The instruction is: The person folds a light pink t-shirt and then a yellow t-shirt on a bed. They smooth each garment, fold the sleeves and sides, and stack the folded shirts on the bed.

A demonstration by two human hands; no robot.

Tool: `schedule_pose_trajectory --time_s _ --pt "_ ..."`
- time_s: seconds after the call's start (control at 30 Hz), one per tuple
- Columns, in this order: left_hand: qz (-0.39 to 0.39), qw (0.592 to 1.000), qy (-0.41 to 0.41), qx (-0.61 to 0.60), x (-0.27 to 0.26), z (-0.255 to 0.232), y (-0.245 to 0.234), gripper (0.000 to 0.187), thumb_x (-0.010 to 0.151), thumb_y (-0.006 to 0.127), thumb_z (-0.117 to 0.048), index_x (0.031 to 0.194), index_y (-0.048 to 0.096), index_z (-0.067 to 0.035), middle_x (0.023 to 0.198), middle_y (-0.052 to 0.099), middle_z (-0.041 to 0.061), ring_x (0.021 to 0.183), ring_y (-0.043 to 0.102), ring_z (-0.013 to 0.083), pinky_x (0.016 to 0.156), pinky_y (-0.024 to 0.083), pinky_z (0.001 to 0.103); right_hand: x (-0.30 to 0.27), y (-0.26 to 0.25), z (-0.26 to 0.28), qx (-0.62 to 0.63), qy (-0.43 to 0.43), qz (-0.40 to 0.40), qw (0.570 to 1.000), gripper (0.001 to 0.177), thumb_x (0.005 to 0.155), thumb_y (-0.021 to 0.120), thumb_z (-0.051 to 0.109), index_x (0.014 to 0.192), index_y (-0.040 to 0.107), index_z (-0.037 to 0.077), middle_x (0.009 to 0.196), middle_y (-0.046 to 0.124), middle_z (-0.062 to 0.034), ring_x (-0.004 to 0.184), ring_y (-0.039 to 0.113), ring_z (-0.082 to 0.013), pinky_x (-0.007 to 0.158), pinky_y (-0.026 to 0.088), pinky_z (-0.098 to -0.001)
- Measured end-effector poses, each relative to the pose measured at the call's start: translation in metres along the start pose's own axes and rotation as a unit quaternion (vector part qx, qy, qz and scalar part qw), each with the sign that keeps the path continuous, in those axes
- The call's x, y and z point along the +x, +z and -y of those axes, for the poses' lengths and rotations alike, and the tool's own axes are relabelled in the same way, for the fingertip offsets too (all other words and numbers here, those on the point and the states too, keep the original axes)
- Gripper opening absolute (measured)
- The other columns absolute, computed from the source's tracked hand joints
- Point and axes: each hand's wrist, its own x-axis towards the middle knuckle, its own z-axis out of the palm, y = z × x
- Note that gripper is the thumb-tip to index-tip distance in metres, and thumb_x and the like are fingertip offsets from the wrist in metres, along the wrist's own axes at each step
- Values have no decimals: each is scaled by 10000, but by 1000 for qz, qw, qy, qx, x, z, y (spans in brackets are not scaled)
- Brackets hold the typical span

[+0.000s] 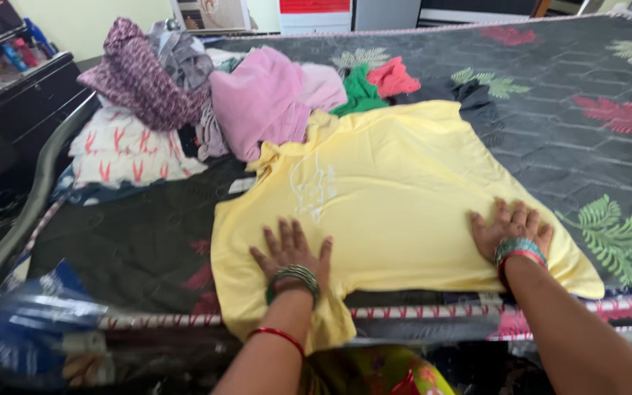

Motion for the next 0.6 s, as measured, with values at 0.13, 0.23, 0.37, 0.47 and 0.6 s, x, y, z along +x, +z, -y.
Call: schedule_pose_trajectory --time_s 0.13,0.23,0.37,0.47,0.6 --pt "-15 998 -41 37 -6 55 8 899 941 182 -759 1635 1 -217 1719 -82 -4 1564 -94 311 1207 -46 609 -1 17 -9 7 -21 -33 999 899 914 290 781 1628 204 241 1697 141 -114 1557 94 -332 1228 52 -549" --pt "-44 995 -82 35 -8 101 7 919 924 198 -799 1636 48 -237 1722 -44 -7 1586 -78 296 1212 -22 614 -9 10 -16 -1 1 -31 1000 979 892 288 847 1623 193 204 1699 127 -107 1560 79 -329 1224 44 -536" --pt "-62 986 -154 28 -13 158 1 1029 856 277 -871 1639 63 -238 1729 -49 6 1562 -62 274 1205 -12 596 -34 -16 -30 -21 50 44 998 985 830 302 877 1624 178 307 1714 88 -98 1569 52 -365 1222 64 -569" --pt "-13 986 -165 17 -16 174 -5 1063 829 309 -909 1640 54 -271 1731 -74 -13 1573 -92 261 1218 -34 599 -47 -32 -42 -27 118 78 990 1090 762 363 941 1635 201 310 1713 126 -103 1572 81 -373 1236 105 -580" --pt "78 982 -168 -27 -20 173 -28 1046 784 492 -917 1615 238 -335 1751 -81 11 1593 -150 320 1207 -73 647 -32 -29 -66 -34 158 64 985 1306 661 554 996 1612 308 136 1623 332 -159 1463 337 -380 1153 323 -516"
